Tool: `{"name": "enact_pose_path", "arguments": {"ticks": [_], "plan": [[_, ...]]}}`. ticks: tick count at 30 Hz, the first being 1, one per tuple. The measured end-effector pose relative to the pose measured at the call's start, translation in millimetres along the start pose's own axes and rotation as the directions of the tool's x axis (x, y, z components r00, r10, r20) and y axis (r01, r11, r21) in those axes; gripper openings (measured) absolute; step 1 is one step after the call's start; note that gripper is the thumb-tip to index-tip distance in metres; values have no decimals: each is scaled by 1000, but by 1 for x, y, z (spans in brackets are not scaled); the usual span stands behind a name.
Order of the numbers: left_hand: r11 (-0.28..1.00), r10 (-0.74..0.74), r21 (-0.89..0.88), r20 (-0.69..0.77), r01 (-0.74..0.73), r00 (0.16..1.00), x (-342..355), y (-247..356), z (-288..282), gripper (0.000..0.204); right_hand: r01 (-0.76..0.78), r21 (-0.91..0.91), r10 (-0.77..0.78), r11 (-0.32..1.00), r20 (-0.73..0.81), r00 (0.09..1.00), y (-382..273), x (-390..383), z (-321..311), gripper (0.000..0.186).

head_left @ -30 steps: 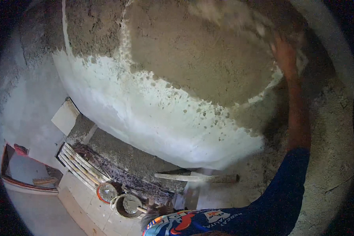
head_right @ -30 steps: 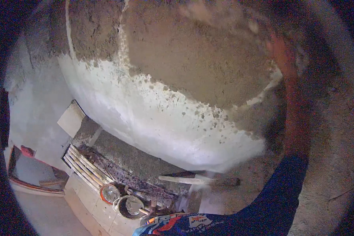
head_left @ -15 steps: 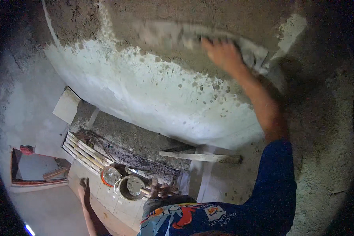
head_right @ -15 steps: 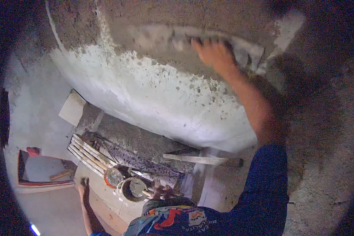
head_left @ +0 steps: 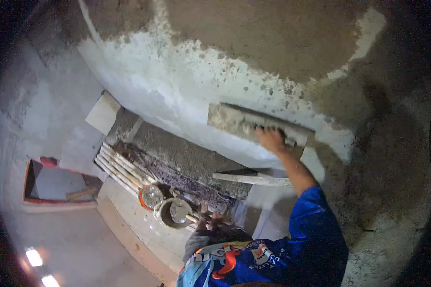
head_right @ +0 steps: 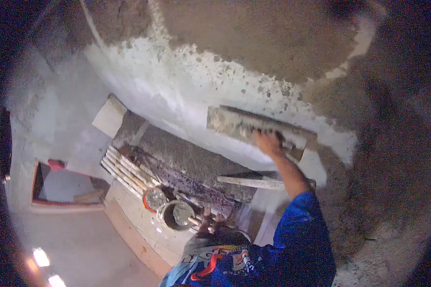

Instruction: The person smooths mortar on a wall using a float board, scoops wet mortar from a bucket with a trowel, and applies it onto the wall.

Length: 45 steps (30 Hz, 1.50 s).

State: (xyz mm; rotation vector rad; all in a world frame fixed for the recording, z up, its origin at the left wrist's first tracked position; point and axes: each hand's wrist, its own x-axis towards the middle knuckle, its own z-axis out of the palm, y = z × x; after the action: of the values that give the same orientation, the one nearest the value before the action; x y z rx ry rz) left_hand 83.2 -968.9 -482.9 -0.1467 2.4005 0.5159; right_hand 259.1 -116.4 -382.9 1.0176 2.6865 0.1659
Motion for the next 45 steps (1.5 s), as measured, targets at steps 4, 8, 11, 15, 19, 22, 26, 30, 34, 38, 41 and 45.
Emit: {"name": "enact_pose_path", "arguments": {"ticks": [4, 8, 11, 15, 19, 22, 26, 30, 34, 38, 41, 45], "plan": [[998, 36, -60, 11, -36, 999, -24, -46, 27, 32, 34, 433, -108, 901, 149, 983, -88, -88, 55, 55], [937, 136, -325, -8, -131, 991, -29, 11, 72, 38, -68, 403, -79, 913, 338, 938, -132, -147, 108, 63], [934, 30, -356, 118, 14, 993, -32, 88, 62, 41, -97, 430, -143, 897, 493, 858, -161, -153, 115, 65], [941, 120, -336, 207, -45, 971, -13, 89, 110, 44, 62, 378, -271, 924, 532, 802, -214, -139, 116, 64], [979, 92, -202, 312, -29, 946, 10, 101, 156, 48, 354, 430, -509, 831, 330, 795, -283, -108, 151, 60], [992, 123, -25, 339, -122, 933, 26, 89, 195, 52, 415, 422, -575, 806, 395, 717, -377, -64, 167, 57], [1000, 29, -24, 472, -20, 881, 57, 110, 229, 55, 522, 427, -634, 738, 175, 753, -480, 17, 239, 48], [988, 104, 69, 340, -135, 935, 66, 82, 262, 50, 552, 447, -664, 703, 136, 736, -610, 73, 296, 48], [983, 60, 152, 263, -102, 963, 64, 71, 273, 46, 566, 492, -706, 662, 153, 692, -712, 103, 341, 43], [976, 26, 203, 252, -80, 967, 85, 73, 278, 44, 680, 428, -771, 596, 66, 634, -779, 124, 387, 49], [985, 27, 159, 254, -69, 967, 89, 69, 283, 43, 664, 488, -786, 567, 78, 614, -800, 129, 431, 50], [986, -5, 161, 290, -44, 957, 94, 76, 276, 43, 624, 566, -768, 539, 25, 640, -810, 115, 453, 47]]}}
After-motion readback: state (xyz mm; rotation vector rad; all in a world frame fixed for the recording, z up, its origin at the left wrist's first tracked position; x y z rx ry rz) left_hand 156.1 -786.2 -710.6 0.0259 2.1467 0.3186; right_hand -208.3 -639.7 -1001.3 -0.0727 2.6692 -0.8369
